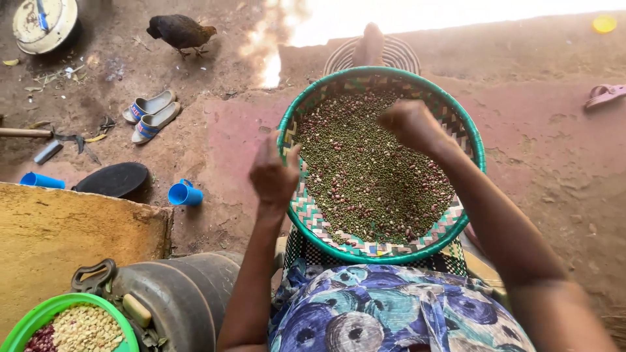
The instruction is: The person sits on the ground and sorts a mixture of green and red legumes in a large woven basket by hand. They pick out specific items and transfer them into a green plastic container placed nearby.
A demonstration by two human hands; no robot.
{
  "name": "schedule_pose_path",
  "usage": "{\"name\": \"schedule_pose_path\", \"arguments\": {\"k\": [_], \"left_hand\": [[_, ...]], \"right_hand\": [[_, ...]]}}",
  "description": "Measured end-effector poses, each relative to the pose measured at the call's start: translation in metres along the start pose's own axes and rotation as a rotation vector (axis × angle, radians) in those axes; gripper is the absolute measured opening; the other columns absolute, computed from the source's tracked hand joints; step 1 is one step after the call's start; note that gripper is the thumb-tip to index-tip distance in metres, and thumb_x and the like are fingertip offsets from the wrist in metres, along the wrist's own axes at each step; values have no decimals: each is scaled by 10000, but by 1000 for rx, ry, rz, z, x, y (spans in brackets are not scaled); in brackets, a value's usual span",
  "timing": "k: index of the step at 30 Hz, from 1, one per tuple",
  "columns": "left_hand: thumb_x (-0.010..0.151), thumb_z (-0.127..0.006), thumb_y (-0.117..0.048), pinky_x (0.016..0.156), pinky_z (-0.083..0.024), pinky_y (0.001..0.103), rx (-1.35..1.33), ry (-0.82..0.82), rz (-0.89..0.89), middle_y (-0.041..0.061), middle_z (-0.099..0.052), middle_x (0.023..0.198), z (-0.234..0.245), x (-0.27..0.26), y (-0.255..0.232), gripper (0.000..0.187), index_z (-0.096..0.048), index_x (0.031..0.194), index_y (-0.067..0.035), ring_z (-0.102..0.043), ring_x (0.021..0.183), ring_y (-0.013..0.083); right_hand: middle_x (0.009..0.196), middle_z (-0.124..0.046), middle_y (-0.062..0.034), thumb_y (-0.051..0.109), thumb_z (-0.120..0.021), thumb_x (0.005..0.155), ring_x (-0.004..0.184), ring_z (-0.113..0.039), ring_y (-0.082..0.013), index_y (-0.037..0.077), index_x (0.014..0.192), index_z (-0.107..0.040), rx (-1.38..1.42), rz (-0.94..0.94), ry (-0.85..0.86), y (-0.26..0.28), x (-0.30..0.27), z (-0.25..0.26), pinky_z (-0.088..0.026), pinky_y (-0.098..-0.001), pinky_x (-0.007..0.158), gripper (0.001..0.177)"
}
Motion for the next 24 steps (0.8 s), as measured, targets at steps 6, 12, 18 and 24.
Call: {"name": "schedule_pose_path", "arguments": {"k": [6, 12, 18, 24], "left_hand": [[1053, -611, -136, 433, -401, 177, -1258, 383, 376, -46, -558, 696, -140, 65, -87, 156, -710, 1147, -63, -523, 548, 37], [1045, -600, -96, 620, -558, 296, -1063, 349, 516, 106, -719, 840, -242, 39, -74, 143, -732, 1094, -68, -684, 742, 166], [1011, -661, -168, 859, -611, 421, -665, 273, -92, 89, -728, 958, -267, 26, -62, 123, -742, 1101, -190, -749, 931, 330], [974, -670, -68, 812, -632, 526, -360, 428, -257, 176, -616, 1024, -290, 8, -60, 283, -574, 1240, -71, -722, 954, 452]], "right_hand": [[941, -791, -99, 189, -615, 954, 967, -771, -309, 230, 1034, -837, 233, -541, -205, -42, 29, 11, -567, -513, 903, 240], [910, -779, 35, 144, -773, 848, 946, -762, -239, 323, 979, -827, 190, -715, -122, -35, -10, -2, -624, -447, 820, 229], [1066, -756, -139, 98, -772, 886, 1068, -726, -395, 179, 1074, -822, 123, -635, -15, -28, -8, 4, -598, -550, 902, 210], [1057, -720, -122, 100, -837, 811, 1049, -727, -407, 190, 1007, -844, 87, -648, 46, -3, 1, -9, -601, -553, 925, 216]]}}
Point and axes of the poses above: each hand's wrist, its own x-axis towards the middle knuckle, its own z-axis out of the back of the hand, y = z × x, the point moved 3 cm from there along x, towards the middle knuckle
